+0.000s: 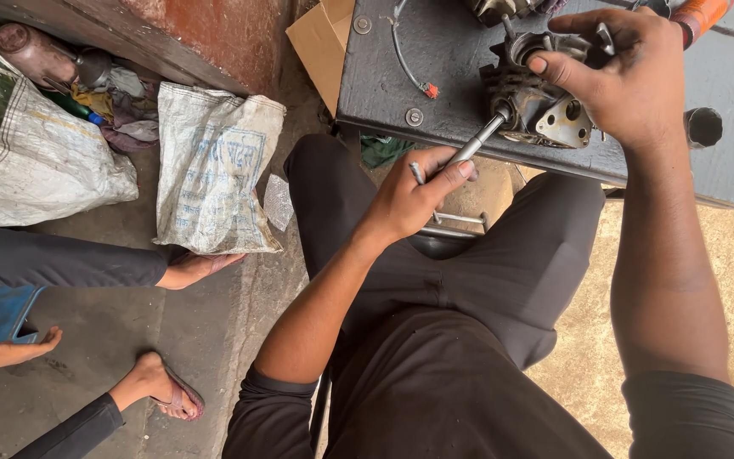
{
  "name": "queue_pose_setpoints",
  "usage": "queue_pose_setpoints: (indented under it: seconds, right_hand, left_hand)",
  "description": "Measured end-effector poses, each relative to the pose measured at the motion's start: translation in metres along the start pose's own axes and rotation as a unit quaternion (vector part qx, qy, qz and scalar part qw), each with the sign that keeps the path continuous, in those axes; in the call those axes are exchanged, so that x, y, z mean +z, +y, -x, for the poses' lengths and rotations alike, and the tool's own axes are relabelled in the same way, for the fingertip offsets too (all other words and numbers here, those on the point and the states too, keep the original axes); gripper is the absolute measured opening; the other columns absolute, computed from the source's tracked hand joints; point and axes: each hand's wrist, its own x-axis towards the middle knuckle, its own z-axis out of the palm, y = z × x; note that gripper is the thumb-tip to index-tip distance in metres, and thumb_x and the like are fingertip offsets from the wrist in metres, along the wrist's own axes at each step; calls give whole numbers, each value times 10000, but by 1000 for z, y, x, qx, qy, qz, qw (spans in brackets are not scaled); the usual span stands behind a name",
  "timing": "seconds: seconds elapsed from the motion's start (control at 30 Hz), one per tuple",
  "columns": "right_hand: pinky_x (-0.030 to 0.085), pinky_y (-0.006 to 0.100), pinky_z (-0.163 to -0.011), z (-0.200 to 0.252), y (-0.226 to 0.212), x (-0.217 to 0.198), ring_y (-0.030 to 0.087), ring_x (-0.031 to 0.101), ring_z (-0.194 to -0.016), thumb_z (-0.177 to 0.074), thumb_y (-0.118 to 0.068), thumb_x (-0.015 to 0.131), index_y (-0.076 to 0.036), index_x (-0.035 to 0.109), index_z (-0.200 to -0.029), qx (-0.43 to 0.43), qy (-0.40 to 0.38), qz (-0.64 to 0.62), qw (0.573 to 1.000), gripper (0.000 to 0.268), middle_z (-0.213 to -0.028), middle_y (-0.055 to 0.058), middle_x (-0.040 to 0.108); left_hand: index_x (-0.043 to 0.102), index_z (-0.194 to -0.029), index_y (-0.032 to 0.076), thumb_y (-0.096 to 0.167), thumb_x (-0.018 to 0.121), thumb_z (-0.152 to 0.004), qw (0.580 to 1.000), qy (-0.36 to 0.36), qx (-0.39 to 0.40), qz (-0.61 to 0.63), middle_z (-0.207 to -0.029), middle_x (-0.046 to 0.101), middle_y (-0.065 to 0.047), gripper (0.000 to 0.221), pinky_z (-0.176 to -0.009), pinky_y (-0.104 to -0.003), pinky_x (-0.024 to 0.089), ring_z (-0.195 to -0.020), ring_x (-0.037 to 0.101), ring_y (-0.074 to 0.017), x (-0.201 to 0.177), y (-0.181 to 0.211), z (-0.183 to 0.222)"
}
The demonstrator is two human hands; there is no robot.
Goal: Disassembling a motorcycle engine cylinder head and inspecting the valves.
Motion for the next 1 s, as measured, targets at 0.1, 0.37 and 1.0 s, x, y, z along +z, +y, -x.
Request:
queue_pose_setpoints:
  seconds: [0.1, 0.37, 1.0]
  right_hand:
    - [519, 232, -771, 1, 12, -2, 112, 652, -844, -867, -359, 902, 38, 738, -1183, -18, 9, 55, 998, 533, -936, 81, 699]
    - [502, 272, -735, 1, 8, 0, 156, 642, -815, -858, -424, 920, 24, 753, -1180, -22, 16, 95, 995, 576, -905, 107, 682]
    - [516, 292, -764, -1, 0, -5, 159, 658, -819, -847, -452, 899, -14, 746, -1213, 48, -15, 121, 991, 591, -916, 126, 717]
  left_hand:
    - [686, -869, 56, 306, 658, -986, 950, 34, 109, -291, -604, 585, -71, 277, -542, -391, 439, -574, 560, -189, -8, 26, 1]
    - [670, -870, 66, 305, 634, -993, 939, 18, 107, -325, -611, 619, -67, 271, -543, -414, 465, -561, 625, -225, -8, 27, -4]
    - [691, -914, 82, 321, 631, -998, 962, 30, 62, -265, -600, 622, -71, 260, -548, -433, 467, -539, 630, -240, -4, 38, 4]
